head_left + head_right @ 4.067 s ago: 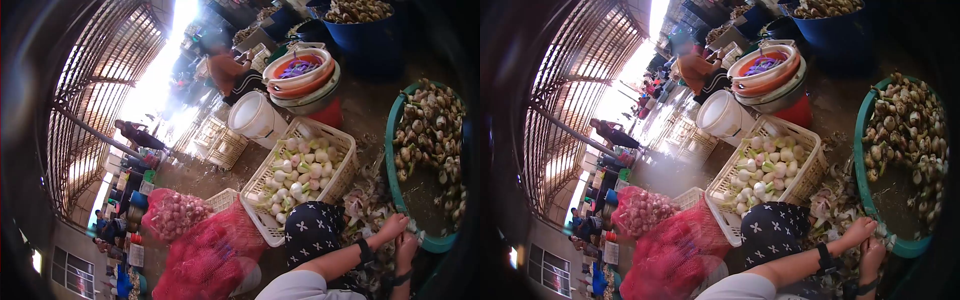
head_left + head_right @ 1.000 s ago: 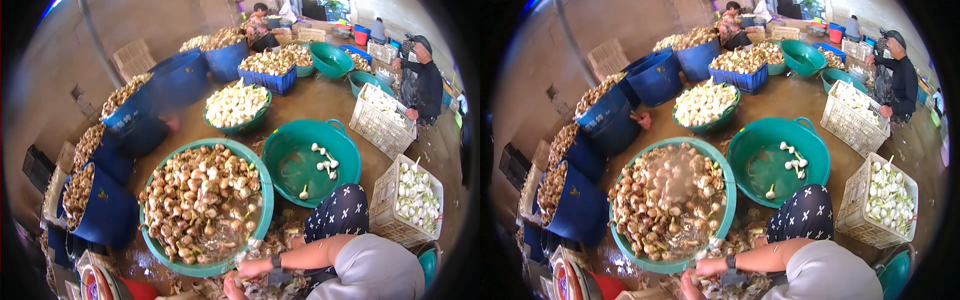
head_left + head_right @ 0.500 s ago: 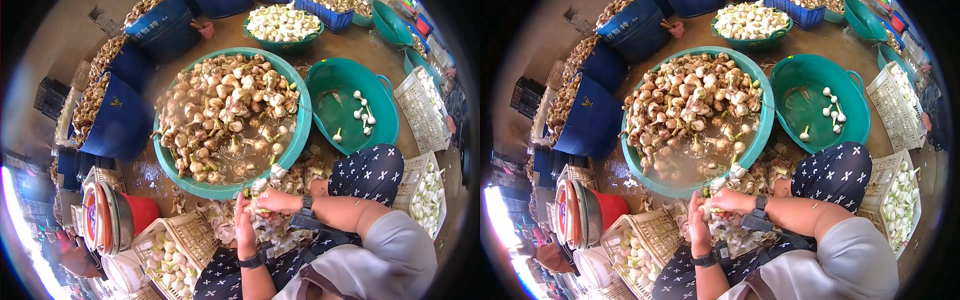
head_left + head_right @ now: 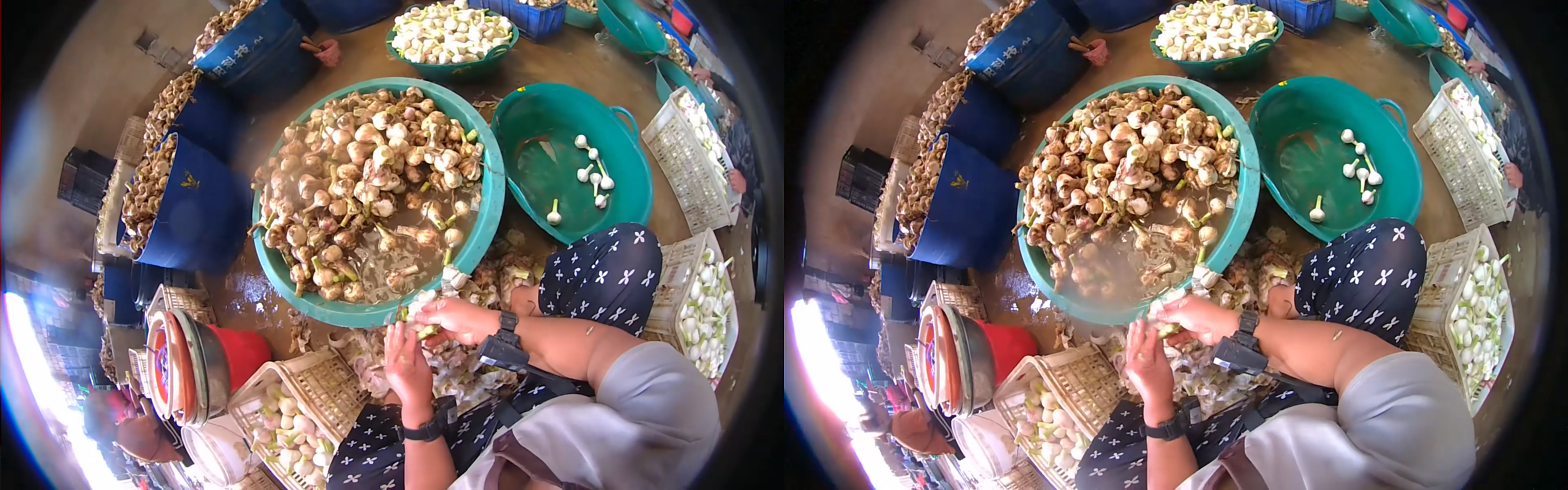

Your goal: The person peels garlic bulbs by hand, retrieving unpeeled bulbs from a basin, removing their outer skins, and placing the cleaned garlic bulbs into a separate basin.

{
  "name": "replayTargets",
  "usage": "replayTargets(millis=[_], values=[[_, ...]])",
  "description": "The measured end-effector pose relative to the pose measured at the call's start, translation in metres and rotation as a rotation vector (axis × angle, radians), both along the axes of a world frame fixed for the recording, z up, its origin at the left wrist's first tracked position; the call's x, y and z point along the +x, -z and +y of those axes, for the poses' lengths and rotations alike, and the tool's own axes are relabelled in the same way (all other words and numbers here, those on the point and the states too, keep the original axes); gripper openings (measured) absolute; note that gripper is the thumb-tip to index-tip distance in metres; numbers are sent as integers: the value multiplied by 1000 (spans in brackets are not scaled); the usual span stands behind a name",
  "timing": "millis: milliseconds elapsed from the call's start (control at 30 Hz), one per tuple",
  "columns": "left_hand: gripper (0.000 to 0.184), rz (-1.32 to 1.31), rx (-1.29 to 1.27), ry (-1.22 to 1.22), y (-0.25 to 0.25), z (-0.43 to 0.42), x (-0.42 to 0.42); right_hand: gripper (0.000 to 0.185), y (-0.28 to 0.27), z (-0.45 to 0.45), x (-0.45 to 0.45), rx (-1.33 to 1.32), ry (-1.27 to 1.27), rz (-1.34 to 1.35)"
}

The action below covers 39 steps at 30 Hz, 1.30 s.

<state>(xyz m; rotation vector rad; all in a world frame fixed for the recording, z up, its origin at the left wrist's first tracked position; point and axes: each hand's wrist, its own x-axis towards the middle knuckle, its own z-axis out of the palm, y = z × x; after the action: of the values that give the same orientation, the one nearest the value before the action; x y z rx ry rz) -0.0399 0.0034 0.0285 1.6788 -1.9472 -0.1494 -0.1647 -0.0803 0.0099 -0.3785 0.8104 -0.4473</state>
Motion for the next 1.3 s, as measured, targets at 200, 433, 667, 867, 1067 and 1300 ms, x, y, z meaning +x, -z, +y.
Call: replayTargets(millis=[200,433,667,867,1067,1300], values=[[28,2362,249,-372,27,0,26,22,-24,24,-26,-675,-378,186],[23,2220,131,-543,16,4,26,46,-51,-2,-34,-1531,-314,320],[21,2501,512,-435,27,11,25,21,-38,9,2,-1657,-108,203],[25,2517,435,-502,19,11,43,8,-63,0,-30,-997,462,143],[32,1884,284,-740,-5,-8,25,26,-20,11,-8,-1491,-308,529],[32,1530,-126,-985,5,-14,28,24,-15,4,14,-418,-89,-79]])
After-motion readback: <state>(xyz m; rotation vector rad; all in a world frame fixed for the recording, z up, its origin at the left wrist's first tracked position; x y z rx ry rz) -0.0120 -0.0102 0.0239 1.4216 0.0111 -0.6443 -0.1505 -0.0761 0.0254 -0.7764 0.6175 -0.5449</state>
